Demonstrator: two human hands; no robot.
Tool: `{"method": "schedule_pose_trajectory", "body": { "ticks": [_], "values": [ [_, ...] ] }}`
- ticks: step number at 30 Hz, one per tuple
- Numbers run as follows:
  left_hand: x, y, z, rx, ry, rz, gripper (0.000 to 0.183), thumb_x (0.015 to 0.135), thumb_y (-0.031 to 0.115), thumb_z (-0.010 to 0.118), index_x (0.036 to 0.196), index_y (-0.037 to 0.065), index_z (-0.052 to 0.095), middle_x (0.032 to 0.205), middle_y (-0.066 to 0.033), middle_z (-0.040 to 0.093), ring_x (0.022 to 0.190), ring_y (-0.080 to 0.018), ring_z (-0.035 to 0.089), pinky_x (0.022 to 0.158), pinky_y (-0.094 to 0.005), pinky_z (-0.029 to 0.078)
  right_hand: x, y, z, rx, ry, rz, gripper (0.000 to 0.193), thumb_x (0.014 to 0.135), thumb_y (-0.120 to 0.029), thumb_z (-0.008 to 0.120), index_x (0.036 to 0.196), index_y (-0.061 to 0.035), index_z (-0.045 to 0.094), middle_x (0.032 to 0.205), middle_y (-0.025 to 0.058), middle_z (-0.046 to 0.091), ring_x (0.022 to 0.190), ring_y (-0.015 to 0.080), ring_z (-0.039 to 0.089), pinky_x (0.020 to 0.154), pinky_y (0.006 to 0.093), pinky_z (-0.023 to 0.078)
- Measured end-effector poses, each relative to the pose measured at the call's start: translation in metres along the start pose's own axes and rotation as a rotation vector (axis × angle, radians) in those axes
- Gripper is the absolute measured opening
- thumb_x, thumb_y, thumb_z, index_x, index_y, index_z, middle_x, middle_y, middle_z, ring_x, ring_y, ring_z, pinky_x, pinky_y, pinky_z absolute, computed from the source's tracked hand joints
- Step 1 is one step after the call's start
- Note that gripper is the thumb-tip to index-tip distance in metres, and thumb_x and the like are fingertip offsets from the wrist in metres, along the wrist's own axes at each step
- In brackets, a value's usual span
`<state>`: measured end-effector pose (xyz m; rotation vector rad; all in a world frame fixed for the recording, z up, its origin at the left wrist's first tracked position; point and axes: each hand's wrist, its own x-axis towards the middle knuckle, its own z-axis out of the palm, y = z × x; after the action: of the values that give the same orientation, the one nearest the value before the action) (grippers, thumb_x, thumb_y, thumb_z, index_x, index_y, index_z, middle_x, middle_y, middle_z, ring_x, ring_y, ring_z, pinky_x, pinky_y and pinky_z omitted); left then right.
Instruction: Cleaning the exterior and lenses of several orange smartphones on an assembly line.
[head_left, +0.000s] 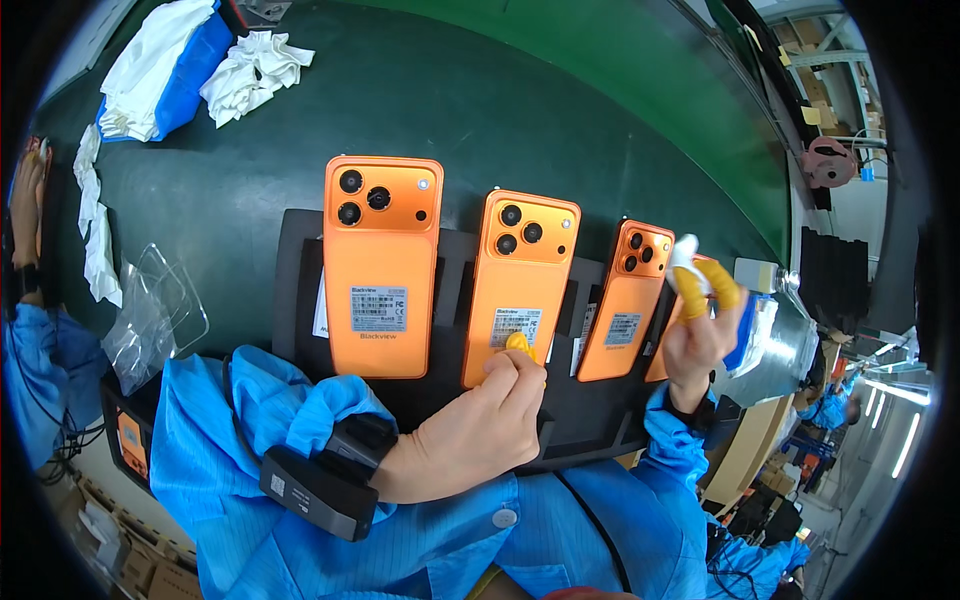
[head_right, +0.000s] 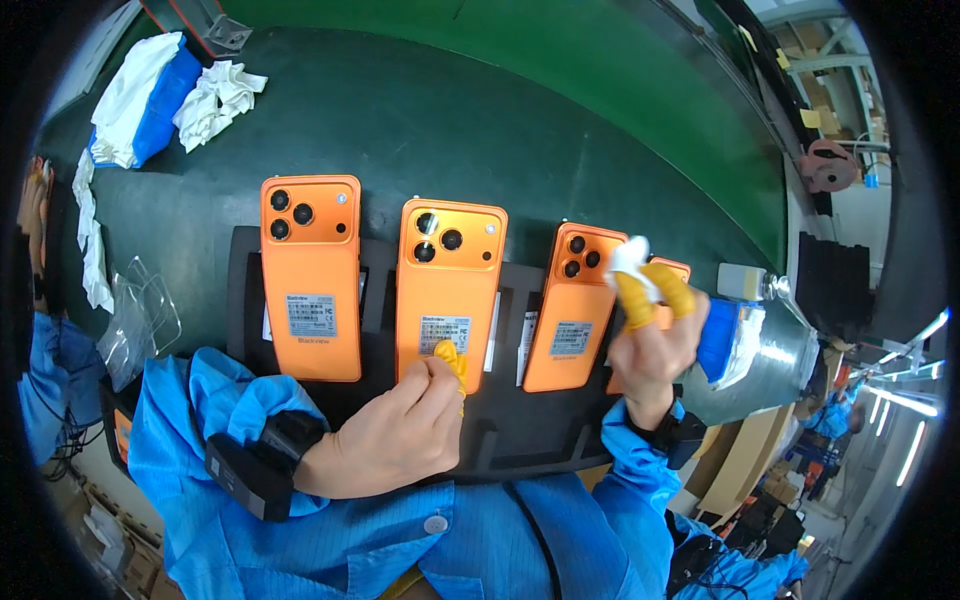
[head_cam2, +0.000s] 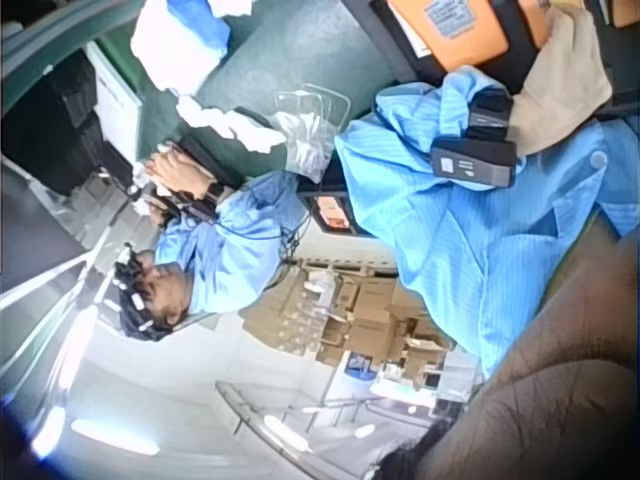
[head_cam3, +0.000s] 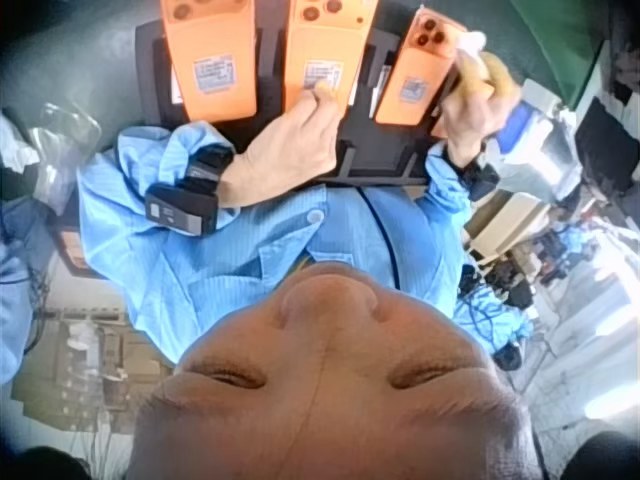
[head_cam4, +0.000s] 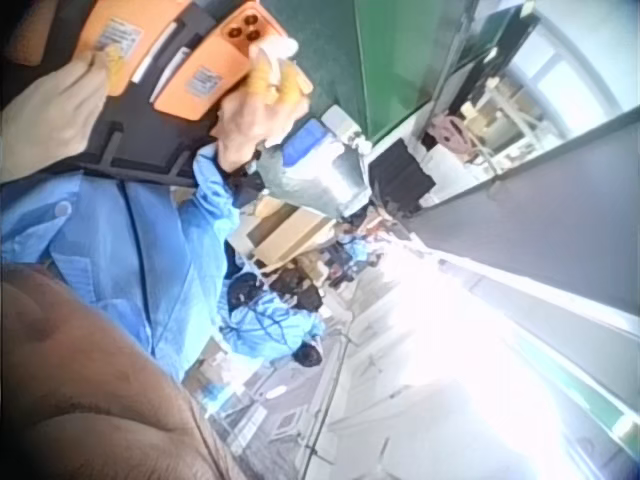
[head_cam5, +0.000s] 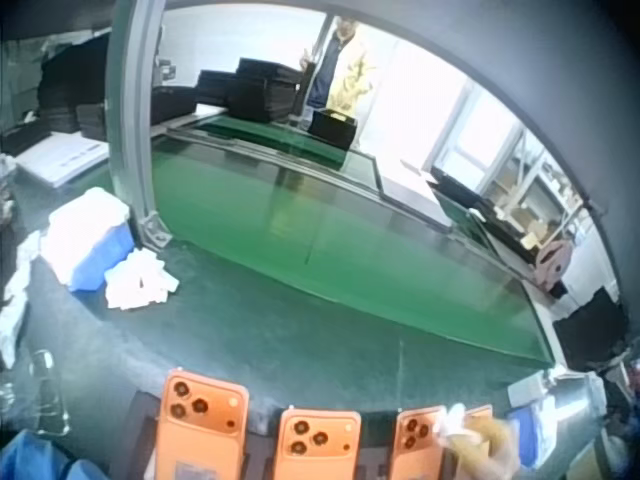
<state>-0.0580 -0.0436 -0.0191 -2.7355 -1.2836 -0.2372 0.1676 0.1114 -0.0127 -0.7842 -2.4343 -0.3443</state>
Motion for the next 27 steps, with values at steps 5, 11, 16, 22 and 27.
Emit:
{"method": "schedule_pose_trajectory", "body": {
  "ticks": [5, 11, 16, 22, 27],
  "values": [
    [0.000, -0.003, 0.003, 0.002, 0.027, 0.022, 0.021, 0.076, 0.011, 0.070, 0.087, -0.006, 0.070, 0.083, -0.0159, 0.066, 0.089, -0.0252, 0.058, 0.073, -0.0303, 0.046, 0.030, -0.028, 0.014, 0.047, -0.136, -0.183, 0.048, 0.053, 0.003, 0.062, 0.098, -0.0078, 0.072, 0.102, 0.0093, 0.062, 0.079, 0.0267, 0.053, 0.070, 0.0377, 0.041],
    [0.001, 0.001, 0.005, -0.025, 0.045, -0.046, 0.027, 0.078, 0.018, 0.054, 0.083, -0.002, 0.072, 0.081, -0.0141, 0.064, 0.086, -0.0277, 0.055, 0.073, -0.0343, 0.041, 0.047, -0.038, 0.030, 0.143, -0.197, -0.255, 0.047, 0.053, 0.001, 0.060, 0.099, -0.0057, 0.071, 0.101, 0.0120, 0.061, 0.082, 0.0288, 0.054, 0.071, 0.0395, 0.042],
    [-0.001, 0.007, 0.003, 0.042, 0.037, -0.040, 0.021, 0.078, 0.017, 0.055, 0.078, 0.001, 0.070, 0.083, -0.0137, 0.063, 0.088, -0.0247, 0.055, 0.076, -0.0314, 0.041, 0.036, -0.023, 0.012, 0.076, -0.183, -0.092, 0.048, 0.057, 0.010, 0.050, 0.099, -0.0010, 0.070, 0.104, 0.0179, 0.061, 0.086, 0.0317, 0.055, 0.069, 0.0373, 0.045],
    [-0.001, 0.011, 0.004, 0.050, 0.070, -0.079, 0.021, 0.083, 0.019, 0.055, 0.079, 0.005, 0.071, 0.082, -0.0096, 0.062, 0.085, -0.0217, 0.052, 0.073, -0.0293, 0.038, 0.017, -0.041, 0.002, 0.197, -0.229, -0.077, 0.043, 0.055, 0.005, 0.056, 0.094, -0.0047, 0.071, 0.097, 0.0156, 0.061, 0.082, 0.0324, 0.055, 0.071, 0.0392, 0.046],
    [0.000, 0.012, 0.010, 0.081, 0.074, -0.079, 0.022, 0.083, 0.018, 0.055, 0.077, 0.005, 0.070, 0.082, -0.0095, 0.062, 0.085, -0.0217, 0.052, 0.073, -0.0296, 0.038, 0.010, -0.060, 0.014, 0.334, -0.311, -0.211, 0.040, 0.052, -0.004, 0.061, 0.090, -0.0035, 0.071, 0.095, 0.0138, 0.063, 0.078, 0.0296, 0.053, 0.069, 0.0398, 0.042]
  ]
}}
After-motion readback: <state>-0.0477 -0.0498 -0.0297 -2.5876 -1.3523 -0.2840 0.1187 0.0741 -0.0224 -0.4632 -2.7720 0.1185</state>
